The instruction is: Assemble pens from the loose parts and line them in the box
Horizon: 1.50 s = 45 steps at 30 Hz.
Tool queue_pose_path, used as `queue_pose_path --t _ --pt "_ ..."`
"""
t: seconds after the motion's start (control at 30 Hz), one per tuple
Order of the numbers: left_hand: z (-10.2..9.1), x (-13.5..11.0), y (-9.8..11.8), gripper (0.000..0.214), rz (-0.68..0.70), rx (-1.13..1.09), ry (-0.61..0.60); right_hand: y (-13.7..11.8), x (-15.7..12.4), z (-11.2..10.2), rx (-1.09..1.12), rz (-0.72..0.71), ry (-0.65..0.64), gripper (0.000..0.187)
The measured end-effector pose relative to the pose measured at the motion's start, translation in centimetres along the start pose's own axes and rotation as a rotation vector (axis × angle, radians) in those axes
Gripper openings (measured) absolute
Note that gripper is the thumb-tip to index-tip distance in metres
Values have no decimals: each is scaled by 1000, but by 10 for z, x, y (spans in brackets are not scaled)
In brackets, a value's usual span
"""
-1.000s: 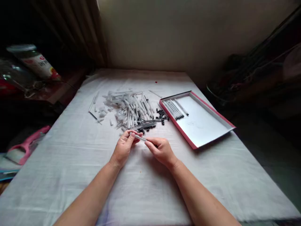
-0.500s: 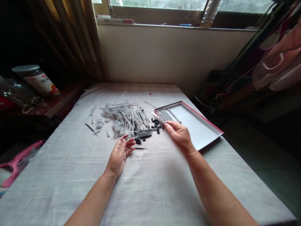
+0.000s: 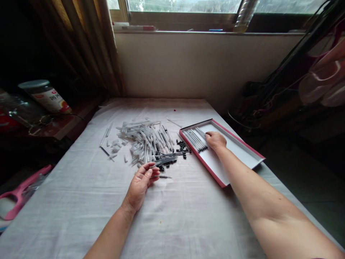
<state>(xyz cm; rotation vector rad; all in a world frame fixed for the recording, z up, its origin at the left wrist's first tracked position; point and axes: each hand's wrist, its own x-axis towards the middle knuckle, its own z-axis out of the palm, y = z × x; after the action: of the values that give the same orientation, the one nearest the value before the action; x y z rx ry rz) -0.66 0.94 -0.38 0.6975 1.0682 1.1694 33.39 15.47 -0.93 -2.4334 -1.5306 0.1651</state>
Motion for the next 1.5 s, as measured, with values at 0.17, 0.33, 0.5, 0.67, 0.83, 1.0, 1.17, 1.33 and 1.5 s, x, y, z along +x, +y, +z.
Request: queue_pose_path --t 0.17,0.33,0.5,0.67,0.83,1.0,1.17,1.33,1.5 --pt "1 0 -1 51 0 9 -5 -6 -2 4 -54 -92 -27 39" --pt "2 -1 1 50 5 11 -13 -10 -6 2 -87 -131 -51 39" --pt "1 -1 0 49 11 20 -20 -12 -9 1 -103 -148 -56 40" --pt "-1 0 0 48 14 13 -33 -13 -8 -1 -107 -151 -62 41" --pt "0 0 1 47 8 -10 -44 -14 -8 -2 -112 -153 -67 40" --pt "1 1 3 49 -2 -58 -50 -15 -8 -3 -115 -147 -72 41" --pt "1 0 4 43 -19 -85 -57 -18 -10 -7 -108 -143 -53 39" --pt "0 -1 6 35 -22 -92 -70 -36 -24 -22 -86 -181 84 42" --pt "0 -1 6 34 -32 -105 -72 -86 -54 -24 -56 -513 164 34"
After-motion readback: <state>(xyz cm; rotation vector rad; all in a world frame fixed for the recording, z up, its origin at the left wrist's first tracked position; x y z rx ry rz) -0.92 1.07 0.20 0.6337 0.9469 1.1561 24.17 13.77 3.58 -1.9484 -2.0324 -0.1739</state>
